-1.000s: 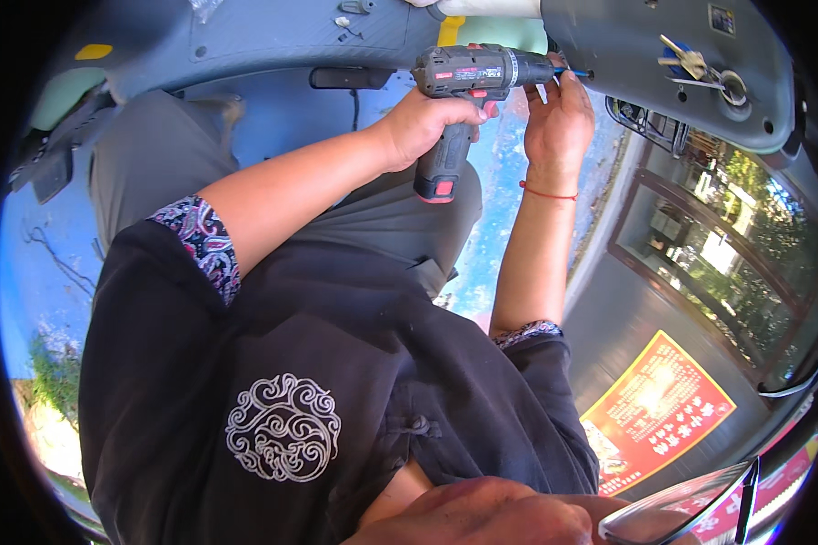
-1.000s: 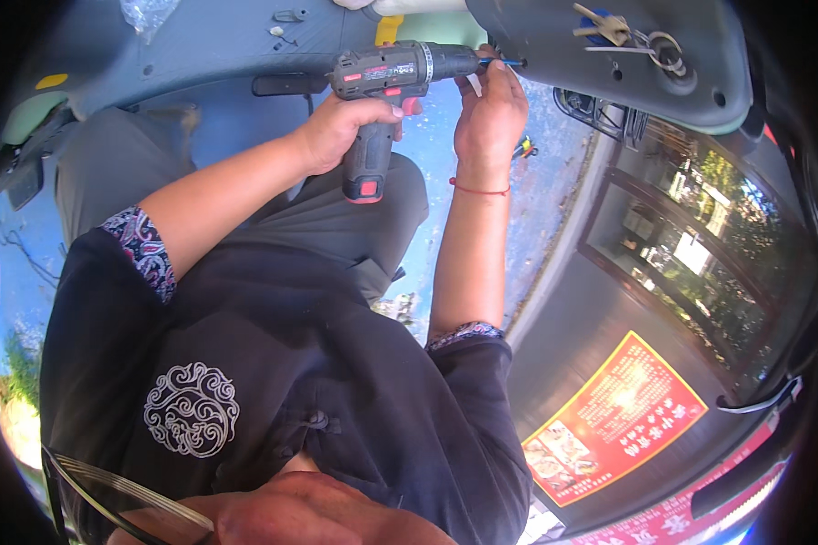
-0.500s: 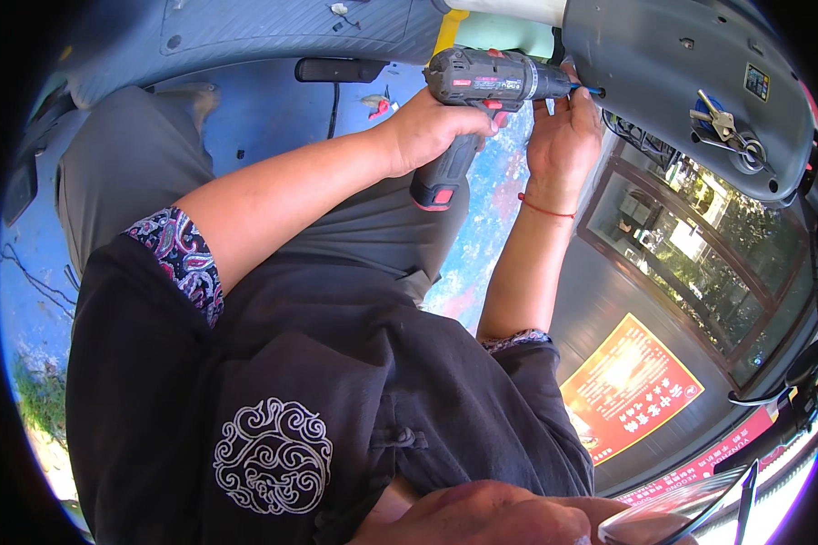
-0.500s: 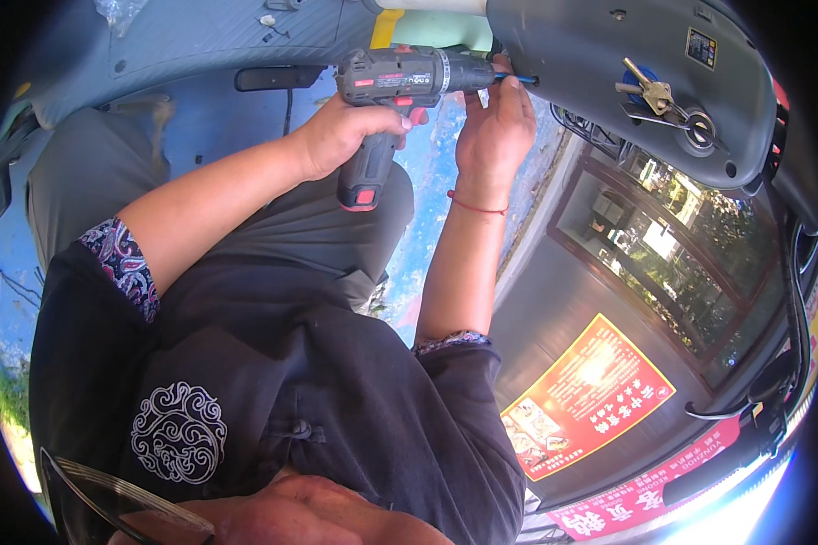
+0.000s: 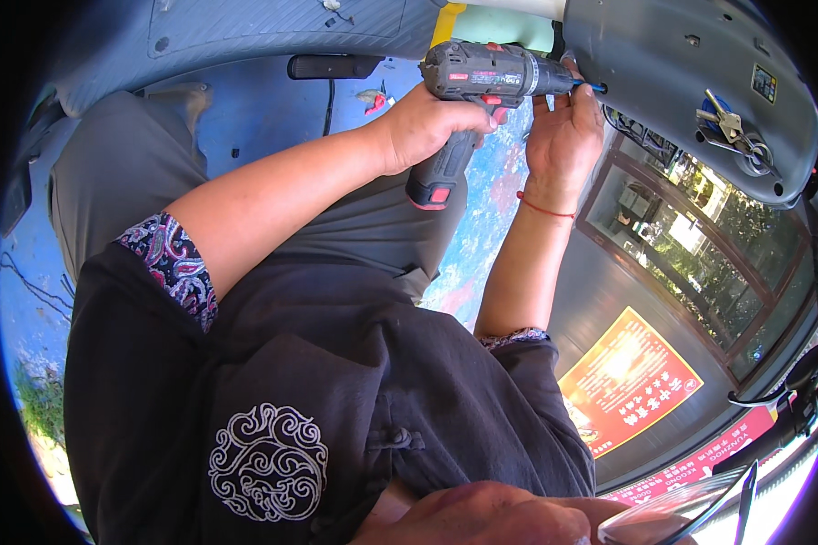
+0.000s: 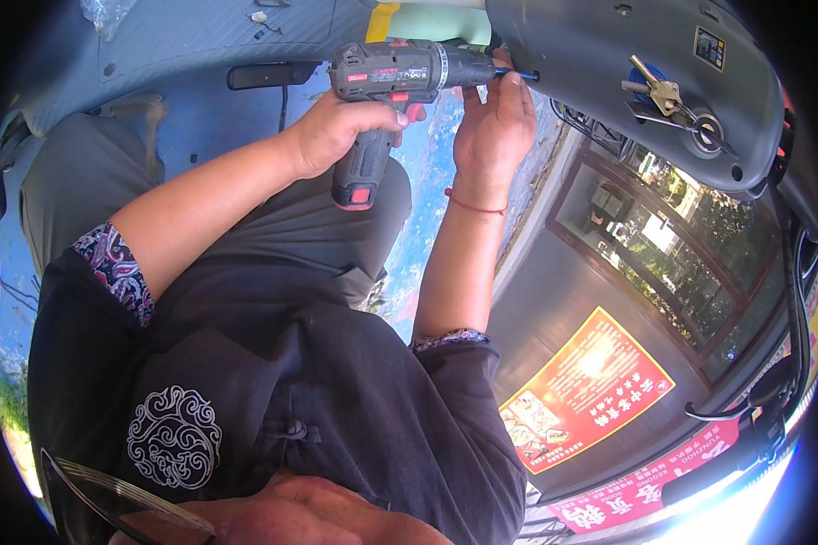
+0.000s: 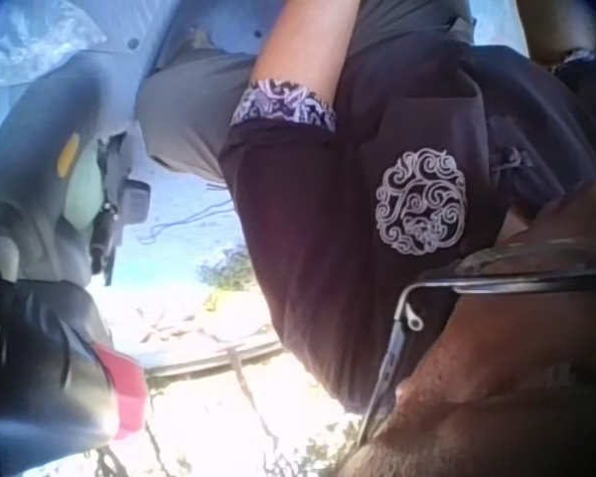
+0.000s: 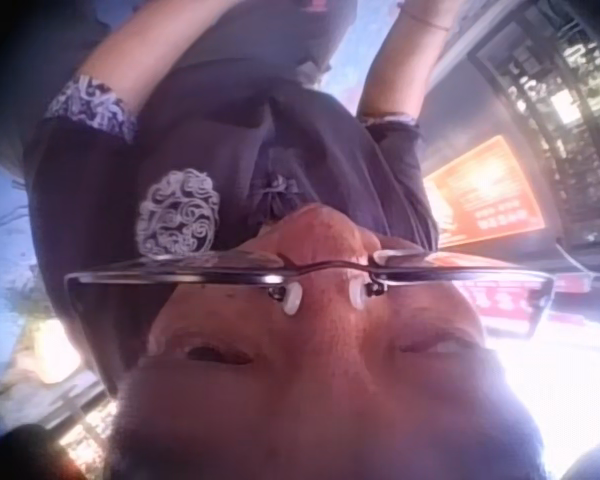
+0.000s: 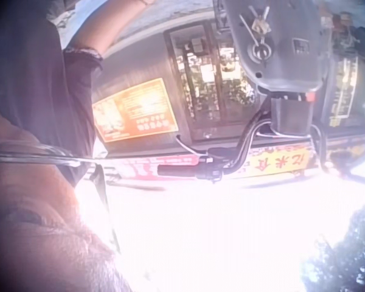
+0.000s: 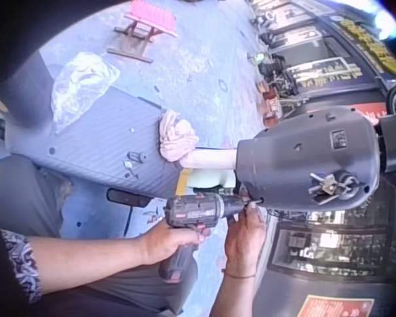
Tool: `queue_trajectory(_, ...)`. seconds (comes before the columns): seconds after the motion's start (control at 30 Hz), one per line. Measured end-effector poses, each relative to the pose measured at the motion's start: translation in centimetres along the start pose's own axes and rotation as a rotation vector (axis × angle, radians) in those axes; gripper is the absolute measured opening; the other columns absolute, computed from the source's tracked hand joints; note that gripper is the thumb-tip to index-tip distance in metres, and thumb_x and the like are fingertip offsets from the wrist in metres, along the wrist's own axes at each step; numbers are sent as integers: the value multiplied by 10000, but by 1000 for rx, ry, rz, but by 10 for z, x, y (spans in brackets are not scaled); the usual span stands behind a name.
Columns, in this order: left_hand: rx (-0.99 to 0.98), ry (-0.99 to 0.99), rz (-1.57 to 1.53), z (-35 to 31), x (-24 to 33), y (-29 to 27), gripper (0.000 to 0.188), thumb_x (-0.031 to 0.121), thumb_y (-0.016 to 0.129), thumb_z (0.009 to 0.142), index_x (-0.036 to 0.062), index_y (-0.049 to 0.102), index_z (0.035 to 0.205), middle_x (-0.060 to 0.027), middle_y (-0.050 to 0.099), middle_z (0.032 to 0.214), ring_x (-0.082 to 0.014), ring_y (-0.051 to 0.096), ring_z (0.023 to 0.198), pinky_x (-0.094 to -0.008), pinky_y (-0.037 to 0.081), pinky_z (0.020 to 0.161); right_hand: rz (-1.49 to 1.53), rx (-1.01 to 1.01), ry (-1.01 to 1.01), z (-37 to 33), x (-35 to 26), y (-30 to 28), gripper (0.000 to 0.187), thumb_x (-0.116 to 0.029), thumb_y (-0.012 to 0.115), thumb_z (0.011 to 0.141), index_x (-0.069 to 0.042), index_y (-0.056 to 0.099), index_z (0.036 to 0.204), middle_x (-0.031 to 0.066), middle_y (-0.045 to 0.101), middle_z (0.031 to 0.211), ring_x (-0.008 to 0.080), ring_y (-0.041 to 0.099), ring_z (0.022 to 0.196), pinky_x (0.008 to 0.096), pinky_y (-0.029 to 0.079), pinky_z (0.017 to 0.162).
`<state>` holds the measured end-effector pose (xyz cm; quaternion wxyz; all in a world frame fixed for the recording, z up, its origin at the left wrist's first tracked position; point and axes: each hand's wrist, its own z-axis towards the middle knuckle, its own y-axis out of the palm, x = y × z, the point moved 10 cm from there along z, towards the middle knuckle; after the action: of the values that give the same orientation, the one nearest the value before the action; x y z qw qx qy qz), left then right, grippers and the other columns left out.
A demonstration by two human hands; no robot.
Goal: The person uses a cordless drill to fasten screws into the front body panel of a scooter. They align the panel, insert screws, and tighten them in sequence, then wipe the surface with a cloth.
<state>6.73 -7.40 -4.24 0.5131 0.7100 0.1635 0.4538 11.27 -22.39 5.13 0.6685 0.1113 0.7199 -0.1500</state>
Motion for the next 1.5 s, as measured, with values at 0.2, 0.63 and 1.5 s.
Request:
queue_trajectory(0.2,11,-7,-6,2,3,0,289,177,660,854,52,683,1114,-43,661,994,-161,626,891,-328,519,822,1,-18,-1,3,0,3,334,-165,468,1100,77,584,1298,158,627,1276,258,612,1173,486,510,985)
queue_trajectory(0.63,-8,-4,-41,-1,-1,3,284,166,660,859,46,690,1115,-35,672,985,-149,622,878,-317,518,818,-44,38,-18,-3,-4,-2,326,-161,464,1101,80,582,1286,171,620,1303,271,605,1192,506,500,1010)
queue_trajectory(1.5,-63,231,636,18,33,9,320,181,692,840,35,692,1124,-78,713,988,-194,639,925,-353,522,865,111,-103,85,3,4,-10,397,-263,388,1107,-8,554,1361,153,614,1368,290,586,1272,471,463,1080)
